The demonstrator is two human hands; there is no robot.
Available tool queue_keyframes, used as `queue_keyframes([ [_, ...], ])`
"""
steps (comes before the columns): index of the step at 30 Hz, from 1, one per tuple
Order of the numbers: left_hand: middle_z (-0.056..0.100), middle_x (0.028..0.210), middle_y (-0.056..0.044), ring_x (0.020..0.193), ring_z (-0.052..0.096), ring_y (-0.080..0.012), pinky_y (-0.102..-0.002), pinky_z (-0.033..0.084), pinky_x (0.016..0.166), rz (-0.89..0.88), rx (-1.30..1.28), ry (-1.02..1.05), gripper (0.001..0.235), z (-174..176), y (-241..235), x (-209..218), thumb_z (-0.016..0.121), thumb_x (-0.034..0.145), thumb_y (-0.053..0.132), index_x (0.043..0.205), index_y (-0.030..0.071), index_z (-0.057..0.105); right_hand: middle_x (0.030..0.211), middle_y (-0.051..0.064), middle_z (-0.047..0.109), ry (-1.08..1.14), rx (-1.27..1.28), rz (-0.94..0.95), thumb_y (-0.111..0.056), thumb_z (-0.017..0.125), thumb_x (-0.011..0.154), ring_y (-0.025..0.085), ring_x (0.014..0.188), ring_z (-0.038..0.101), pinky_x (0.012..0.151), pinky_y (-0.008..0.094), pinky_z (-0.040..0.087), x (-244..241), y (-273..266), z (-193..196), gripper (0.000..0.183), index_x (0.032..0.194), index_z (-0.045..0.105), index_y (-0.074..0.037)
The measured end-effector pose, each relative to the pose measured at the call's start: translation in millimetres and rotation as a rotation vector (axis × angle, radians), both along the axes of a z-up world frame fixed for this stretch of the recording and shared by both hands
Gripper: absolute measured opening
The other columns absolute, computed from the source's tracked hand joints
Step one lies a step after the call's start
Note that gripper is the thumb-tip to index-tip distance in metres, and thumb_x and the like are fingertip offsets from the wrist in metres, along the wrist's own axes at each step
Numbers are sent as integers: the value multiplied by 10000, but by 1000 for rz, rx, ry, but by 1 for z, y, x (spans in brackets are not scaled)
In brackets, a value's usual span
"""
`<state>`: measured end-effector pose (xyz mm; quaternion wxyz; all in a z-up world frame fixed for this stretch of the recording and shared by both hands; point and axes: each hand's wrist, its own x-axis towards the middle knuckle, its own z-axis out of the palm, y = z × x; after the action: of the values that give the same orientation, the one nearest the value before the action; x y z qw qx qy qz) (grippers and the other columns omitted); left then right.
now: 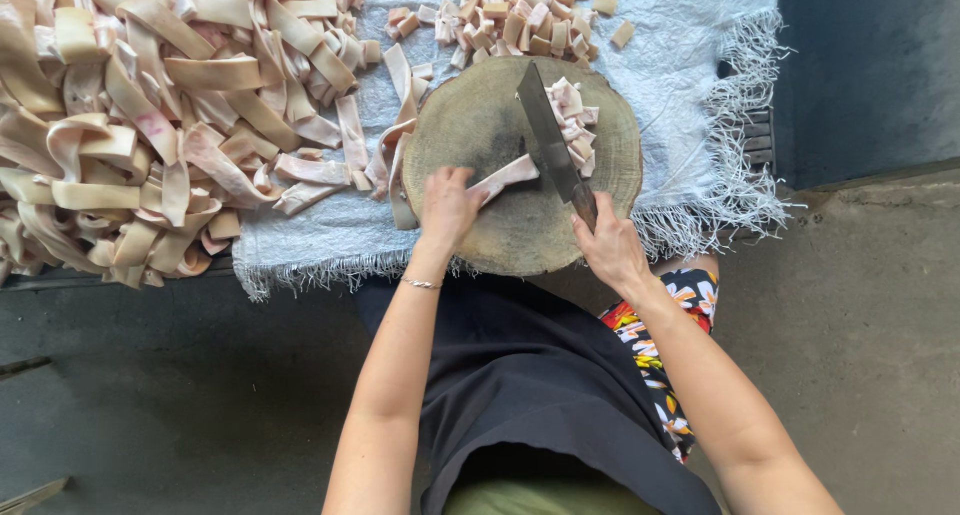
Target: The person uses a cleaver to cut strips of pale meat into small cubes on a round wooden cutting board. The cut pieces are gathered into a pile on the board while uncut strips remain on a white sack to the left.
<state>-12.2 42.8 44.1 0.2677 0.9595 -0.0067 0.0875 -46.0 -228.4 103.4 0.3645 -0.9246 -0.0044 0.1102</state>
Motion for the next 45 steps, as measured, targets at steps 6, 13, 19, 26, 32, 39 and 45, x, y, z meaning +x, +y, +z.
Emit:
queue_keyframes([
  [6,662,1117,-133,1063,607,-331,-440,523,908,-101,68,158,372,-18,-51,26,785,799,234,1105,36,706,759,296,693,-39,-88,89,-280,601,1003,520,741,684,676,607,525,-28,4,27,389,1304,489,-60],
  [13,651,1074,-130,1029,627,-331,-449,529,875,-46,71,104,203,-50,-53,36,566,971,139,1086,67,716,734,274,695,-83,-202,161,-275,627,972,489,689,694,617,583,555,-63,2,26,397,1279,482,-68],
  [19,667,1091,-134,1021,639,-321,-436,536,902,-52,51,47,207,-63,-54,38,554,988,122,1055,20,722,730,288,690,-60,-254,182,-251,616,975,502,680,689,610,594,550,-51,9,0,438,1318,451,-34],
  [26,689,1128,-110,1064,650,-291,-409,550,918,-151,163,70,191,-55,-52,39,576,921,65,989,17,748,763,321,683,-36,-164,189,-195,598,968,532,734,678,662,628,535,-9,29,-16,426,1302,418,1],
  [32,684,1103,-104,1044,642,-304,-431,542,887,-140,75,88,184,-39,-51,38,653,865,112,997,37,756,823,342,687,3,-134,179,-191,602,943,561,803,668,735,645,523,36,50,-23,476,1329,395,-5],
  [39,621,1265,-141,1170,563,-359,-458,475,975,-121,-88,34,692,-21,-45,15,792,732,140,1381,9,590,928,354,686,68,-85,178,-292,600,1001,580,911,652,811,646,504,62,58,-20,477,1374,395,-78],
  [45,589,1313,-115,1177,508,-376,-532,435,944,76,100,301,690,15,-23,-18,858,692,180,1330,122,604,900,331,698,78,18,142,-312,618,955,559,903,656,784,630,499,26,19,2,492,1349,431,-86],
])
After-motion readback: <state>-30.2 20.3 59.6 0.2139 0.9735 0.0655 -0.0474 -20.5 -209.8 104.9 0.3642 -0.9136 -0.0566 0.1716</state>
